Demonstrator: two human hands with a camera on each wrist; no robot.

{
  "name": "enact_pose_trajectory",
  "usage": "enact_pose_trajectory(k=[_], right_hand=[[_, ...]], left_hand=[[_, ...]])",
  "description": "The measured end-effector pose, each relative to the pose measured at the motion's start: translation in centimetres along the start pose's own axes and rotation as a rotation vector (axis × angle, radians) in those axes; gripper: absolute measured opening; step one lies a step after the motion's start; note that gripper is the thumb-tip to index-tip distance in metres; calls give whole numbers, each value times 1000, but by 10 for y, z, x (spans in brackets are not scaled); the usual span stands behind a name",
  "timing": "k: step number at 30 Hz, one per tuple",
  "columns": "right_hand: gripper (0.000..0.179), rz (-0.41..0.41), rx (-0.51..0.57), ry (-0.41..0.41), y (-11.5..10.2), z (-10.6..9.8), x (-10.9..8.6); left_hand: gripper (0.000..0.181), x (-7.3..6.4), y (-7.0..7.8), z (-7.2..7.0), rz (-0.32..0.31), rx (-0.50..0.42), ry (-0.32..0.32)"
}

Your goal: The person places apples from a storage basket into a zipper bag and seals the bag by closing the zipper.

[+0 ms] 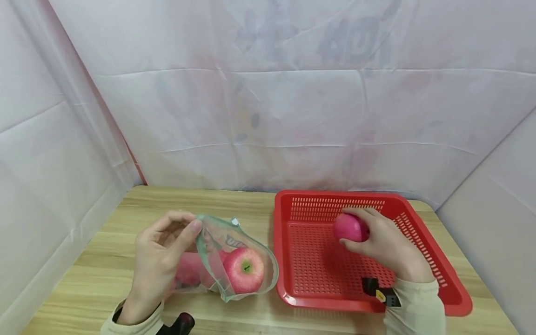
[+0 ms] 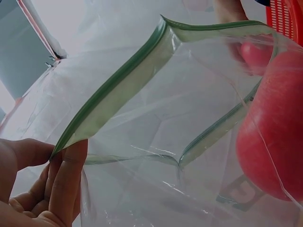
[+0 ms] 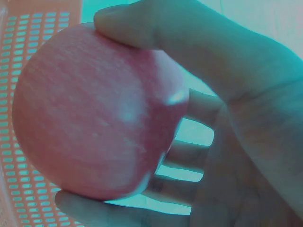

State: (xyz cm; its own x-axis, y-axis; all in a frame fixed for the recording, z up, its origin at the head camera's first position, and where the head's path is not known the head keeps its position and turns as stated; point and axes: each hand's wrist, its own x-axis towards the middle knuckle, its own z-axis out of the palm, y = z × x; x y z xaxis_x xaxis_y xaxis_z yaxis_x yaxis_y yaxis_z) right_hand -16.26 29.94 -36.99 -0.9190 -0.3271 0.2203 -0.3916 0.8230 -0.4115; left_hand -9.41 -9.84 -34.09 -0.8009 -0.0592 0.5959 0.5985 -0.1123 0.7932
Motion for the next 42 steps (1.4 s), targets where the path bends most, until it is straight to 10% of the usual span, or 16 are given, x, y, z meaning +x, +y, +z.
enact_pose_trajectory(k=[42], right_hand=[[65, -424, 61, 340, -70, 19, 15]], left_hand=[[12, -1, 2, 3, 40, -16, -7]])
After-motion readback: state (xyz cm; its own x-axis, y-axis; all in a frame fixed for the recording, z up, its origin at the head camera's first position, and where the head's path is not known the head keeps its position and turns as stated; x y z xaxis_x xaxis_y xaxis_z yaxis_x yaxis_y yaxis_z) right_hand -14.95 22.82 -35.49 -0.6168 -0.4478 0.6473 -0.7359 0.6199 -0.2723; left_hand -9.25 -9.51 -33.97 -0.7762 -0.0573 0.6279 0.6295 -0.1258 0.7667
